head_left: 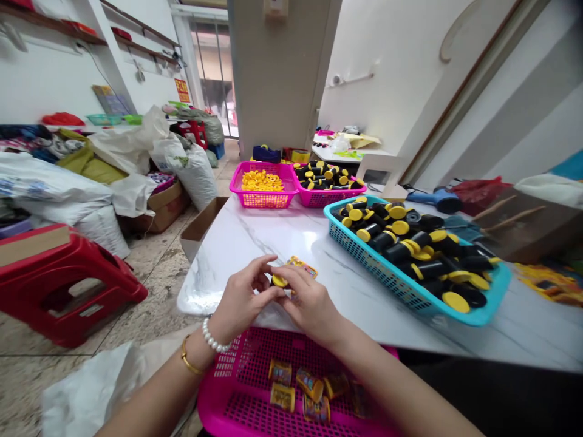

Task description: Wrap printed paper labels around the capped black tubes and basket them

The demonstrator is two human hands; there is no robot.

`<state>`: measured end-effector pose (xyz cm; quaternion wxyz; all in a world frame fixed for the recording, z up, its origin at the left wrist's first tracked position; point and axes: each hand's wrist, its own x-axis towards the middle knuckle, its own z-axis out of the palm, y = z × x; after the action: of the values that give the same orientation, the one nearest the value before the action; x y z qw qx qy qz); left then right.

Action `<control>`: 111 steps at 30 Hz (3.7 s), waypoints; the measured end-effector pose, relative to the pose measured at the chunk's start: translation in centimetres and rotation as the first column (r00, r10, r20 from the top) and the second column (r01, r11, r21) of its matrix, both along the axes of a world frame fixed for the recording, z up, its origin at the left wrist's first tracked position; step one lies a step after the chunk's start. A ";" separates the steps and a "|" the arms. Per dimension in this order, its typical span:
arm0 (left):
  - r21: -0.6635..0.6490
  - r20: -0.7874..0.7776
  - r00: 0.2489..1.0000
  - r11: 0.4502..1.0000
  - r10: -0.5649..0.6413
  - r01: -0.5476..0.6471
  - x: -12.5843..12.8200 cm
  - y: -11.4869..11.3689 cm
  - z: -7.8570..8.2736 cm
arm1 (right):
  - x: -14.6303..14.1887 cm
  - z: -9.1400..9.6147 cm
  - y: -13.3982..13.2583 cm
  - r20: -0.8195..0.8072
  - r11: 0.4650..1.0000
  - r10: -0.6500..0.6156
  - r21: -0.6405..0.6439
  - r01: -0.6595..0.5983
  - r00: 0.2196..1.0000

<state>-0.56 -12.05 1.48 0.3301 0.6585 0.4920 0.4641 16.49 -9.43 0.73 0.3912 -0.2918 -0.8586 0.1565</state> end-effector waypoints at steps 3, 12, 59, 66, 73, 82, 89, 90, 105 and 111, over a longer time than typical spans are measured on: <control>0.035 -0.133 0.990 0.999 0.041 -0.037 -1.0 -0.9 -1.0 | -0.5 -0.2 0.2 0.166 0.997 0.030 0.062 -0.041 0.986; -0.022 -0.092 0.996 1.000 -0.007 0.005 -1.7 -1.7 -2.6 | -0.5 1.5 0.8 0.340 0.990 0.137 -0.010 -0.142 0.930; -0.039 0.405 0.710 0.765 -0.576 0.643 4.5 4.4 2.2 | 7.6 6.8 -2.4 0.194 0.989 -0.116 -0.072 0.132 0.974; -0.013 -0.322 0.732 0.776 -0.600 0.631 10.6 8.6 0.1 | 12.2 3.4 -1.5 0.341 0.947 -0.313 0.041 0.318 0.886; -0.009 -0.389 0.749 0.815 -0.536 0.579 10.3 7.7 -1.0 | 10.8 5.0 0.8 0.377 0.886 -0.418 -0.032 0.463 0.826; -0.028 -0.381 0.779 0.848 -0.498 0.529 10.5 7.5 -0.9 | 6.8 1.2 3.1 0.570 0.646 -0.642 0.042 0.762 0.513; 0.027 -0.304 0.846 0.884 -0.438 0.467 4.4 8.1 1.9 | 8.8 2.1 2.3 0.256 0.720 -0.637 -0.141 0.680 0.728; -0.004 -0.321 0.854 0.902 -0.410 0.432 3.4 8.4 2.1 | 9.4 2.3 1.8 0.187 0.746 -0.613 -0.182 0.640 0.768; 0.099 -0.593 0.780 0.944 -0.198 0.315 3.2 12.2 -1.4 | 9.7 -1.5 2.0 0.406 0.772 -0.626 0.204 0.601 0.666; 0.117 -0.393 0.903 0.965 -0.173 0.236 1.4 11.1 -0.6 | 6.8 -0.1 -1.4 0.261 0.762 -0.643 0.309 0.569 0.720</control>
<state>0.84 -0.98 0.87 0.2211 0.8084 0.4353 0.3288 23.32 -10.81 0.63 0.2890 -0.5384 -0.7815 -0.1257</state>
